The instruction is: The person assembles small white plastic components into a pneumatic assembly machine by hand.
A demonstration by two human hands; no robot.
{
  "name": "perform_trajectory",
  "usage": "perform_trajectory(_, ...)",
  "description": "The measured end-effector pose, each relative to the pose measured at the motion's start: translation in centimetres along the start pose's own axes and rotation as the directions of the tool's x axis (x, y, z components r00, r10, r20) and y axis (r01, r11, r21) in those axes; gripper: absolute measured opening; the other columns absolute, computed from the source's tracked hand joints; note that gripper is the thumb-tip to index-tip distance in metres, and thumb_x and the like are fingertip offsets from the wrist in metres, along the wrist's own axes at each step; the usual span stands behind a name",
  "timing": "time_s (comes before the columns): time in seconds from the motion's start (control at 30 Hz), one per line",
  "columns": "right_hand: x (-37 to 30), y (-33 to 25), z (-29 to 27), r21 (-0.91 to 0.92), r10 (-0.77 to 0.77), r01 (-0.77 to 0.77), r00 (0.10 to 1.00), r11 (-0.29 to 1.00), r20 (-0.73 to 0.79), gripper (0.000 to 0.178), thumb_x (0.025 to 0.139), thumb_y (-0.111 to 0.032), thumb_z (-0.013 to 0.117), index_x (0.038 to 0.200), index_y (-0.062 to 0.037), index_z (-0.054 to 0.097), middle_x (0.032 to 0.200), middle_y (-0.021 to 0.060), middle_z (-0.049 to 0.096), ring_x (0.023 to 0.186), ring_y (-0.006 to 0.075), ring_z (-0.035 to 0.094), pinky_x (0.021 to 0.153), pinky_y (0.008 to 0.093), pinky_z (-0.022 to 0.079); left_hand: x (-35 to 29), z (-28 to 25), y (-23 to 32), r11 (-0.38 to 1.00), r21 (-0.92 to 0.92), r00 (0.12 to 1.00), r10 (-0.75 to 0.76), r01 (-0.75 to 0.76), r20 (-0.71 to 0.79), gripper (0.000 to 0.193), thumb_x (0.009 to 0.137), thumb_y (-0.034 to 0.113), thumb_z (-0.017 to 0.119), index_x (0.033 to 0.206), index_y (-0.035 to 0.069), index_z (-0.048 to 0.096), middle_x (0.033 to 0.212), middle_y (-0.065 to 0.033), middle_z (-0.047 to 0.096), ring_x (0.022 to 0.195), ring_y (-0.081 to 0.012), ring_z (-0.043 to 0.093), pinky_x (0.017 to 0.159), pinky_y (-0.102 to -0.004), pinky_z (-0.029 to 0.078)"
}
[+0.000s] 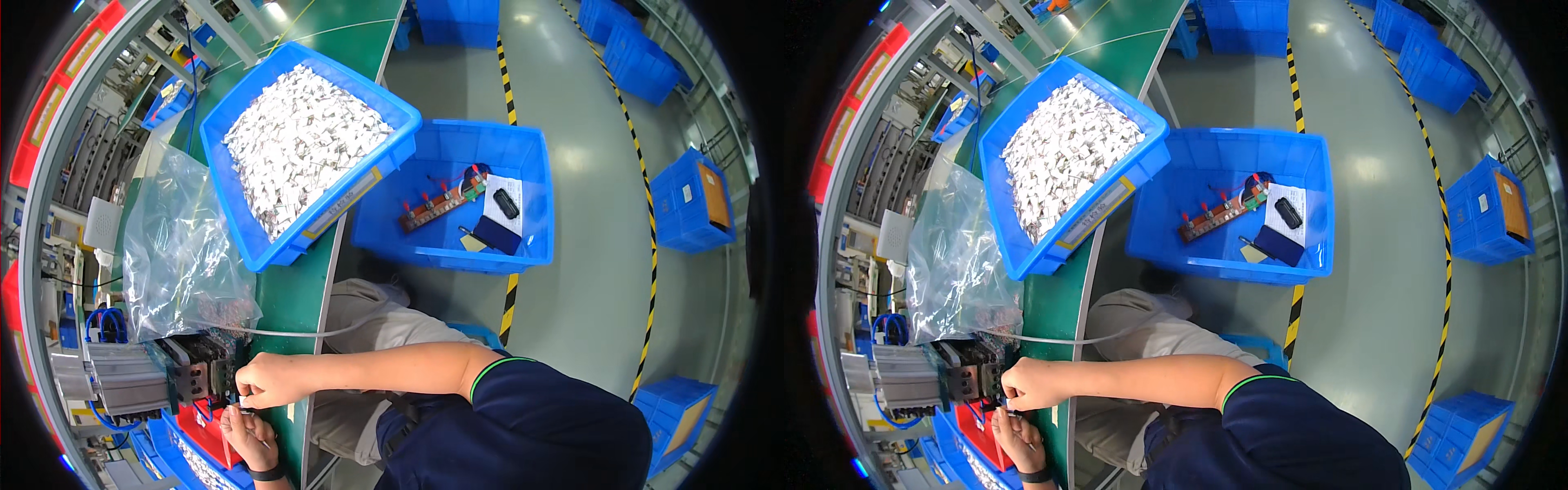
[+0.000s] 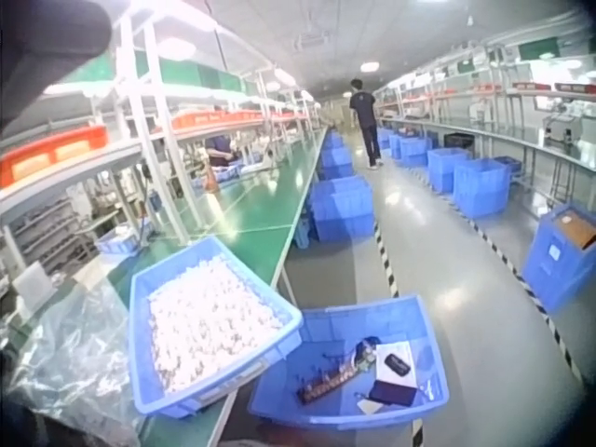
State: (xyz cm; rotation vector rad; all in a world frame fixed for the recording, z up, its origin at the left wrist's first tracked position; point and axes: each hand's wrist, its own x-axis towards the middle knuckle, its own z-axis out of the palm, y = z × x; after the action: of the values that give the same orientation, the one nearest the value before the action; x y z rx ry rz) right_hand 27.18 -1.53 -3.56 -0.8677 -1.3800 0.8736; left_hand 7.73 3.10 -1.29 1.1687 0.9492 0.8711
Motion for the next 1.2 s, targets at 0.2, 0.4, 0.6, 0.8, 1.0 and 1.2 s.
perform_trajectory(0.2, 0.0, -0.2, 0.1, -0.001, 0.024, -0.024, 0.999, 1.000, 0.034, 0.024, 0.080, -0.019, 0.062, 0.083, 0.0047, 0.060, 0.064, 0.0146, 0.062, 0.057, 0.0241, 0.062, 0.052, 0.0337, 0.046, -0.1, -0.3, -0.2, 1.000, 0.002, 1.000, 0.007, -0.007, -0.014, 0.018, 0.095, 0.024, 0.051, 0.084, 0.010, 0.050, 0.053, 0.0026, 0.040, 0.033, -0.0049, 0.030, 0.028, -0.0202, 0.021)
perform_trajectory(0.4, 0.2, -0.2, 0.1, -0.003, 0.029, -0.029, 0.998, 1.000, 0.056, 0.026, 0.081, -0.021, 0.062, 0.085, 0.0050, 0.059, 0.063, 0.0140, 0.061, 0.056, 0.0236, 0.060, 0.051, 0.0342, 0.044, -0.3, -0.4, 0.0, 1.000, 0.007, 1.000, -0.023, 0.023, -0.020, 0.016, 0.094, 0.024, 0.053, 0.087, 0.009, 0.052, 0.053, 0.0026, 0.040, 0.033, -0.0053, 0.030, 0.027, -0.0206, 0.020)
perform_trajectory(0.6, 0.1, -0.5, -0.2, 0.003, 0.034, -0.035, 0.998, 0.999, 0.047, 0.027, 0.081, -0.021, 0.063, 0.084, 0.0048, 0.058, 0.062, 0.0140, 0.061, 0.055, 0.0237, 0.060, 0.051, 0.0345, 0.044, -0.1, -0.6, -0.1, 1.000, 0.009, 1.000, -0.018, 0.018, -0.004, 0.016, 0.093, 0.023, 0.053, 0.088, 0.009, 0.053, 0.053, 0.0025, 0.040, 0.032, -0.0052, 0.029, 0.027, -0.0205, 0.020)
perform_trajectory(0.8, 0.1, 0.1, 0.2, -0.003, 0.027, -0.027, 0.999, 1.000, 0.031, 0.027, 0.081, -0.021, 0.063, 0.084, 0.0049, 0.059, 0.063, 0.0144, 0.061, 0.056, 0.0244, 0.061, 0.051, 0.0343, 0.045, 0.0, -0.7, -0.3, 1.000, 0.013, 1.000, -0.011, 0.011, -0.011, 0.016, 0.093, 0.023, 0.054, 0.090, 0.008, 0.053, 0.052, 0.0023, 0.040, 0.032, -0.0051, 0.029, 0.027, -0.0205, 0.020)
perform_trajectory(1.0, -0.1, -0.3, 0.5, 0.001, 0.020, -0.020, 1.000, 1.000, 0.024, 0.026, 0.080, -0.020, 0.063, 0.083, 0.0050, 0.059, 0.064, 0.0147, 0.062, 0.057, 0.0246, 0.061, 0.052, 0.0341, 0.045, -0.4, -1.1, -0.1, 1.000, 0.023, 1.000, -0.012, 0.012, 0.016, 0.015, 0.093, 0.024, 0.054, 0.091, 0.009, 0.053, 0.053, 0.0028, 0.040, 0.032, -0.0048, 0.028, 0.028, -0.0204, 0.020)
perform_trajectory(1.2, -0.2, 0.1, 0.2, 0.033, 0.038, -0.038, 0.999, 0.999, -0.017, 0.022, 0.074, -0.019, 0.065, 0.076, 0.0025, 0.061, 0.064, 0.0157, 0.062, 0.060, 0.0270, 0.062, 0.053, 0.0349, 0.047, 0.0, -0.4, -0.4, 1.000, 0.017, 1.000, 0.013, -0.013, 0.019, 0.016, 0.094, 0.023, 0.053, 0.086, 0.010, 0.050, 0.052, 0.0031, 0.040, 0.033, -0.0048, 0.029, 0.028, -0.0202, 0.021)
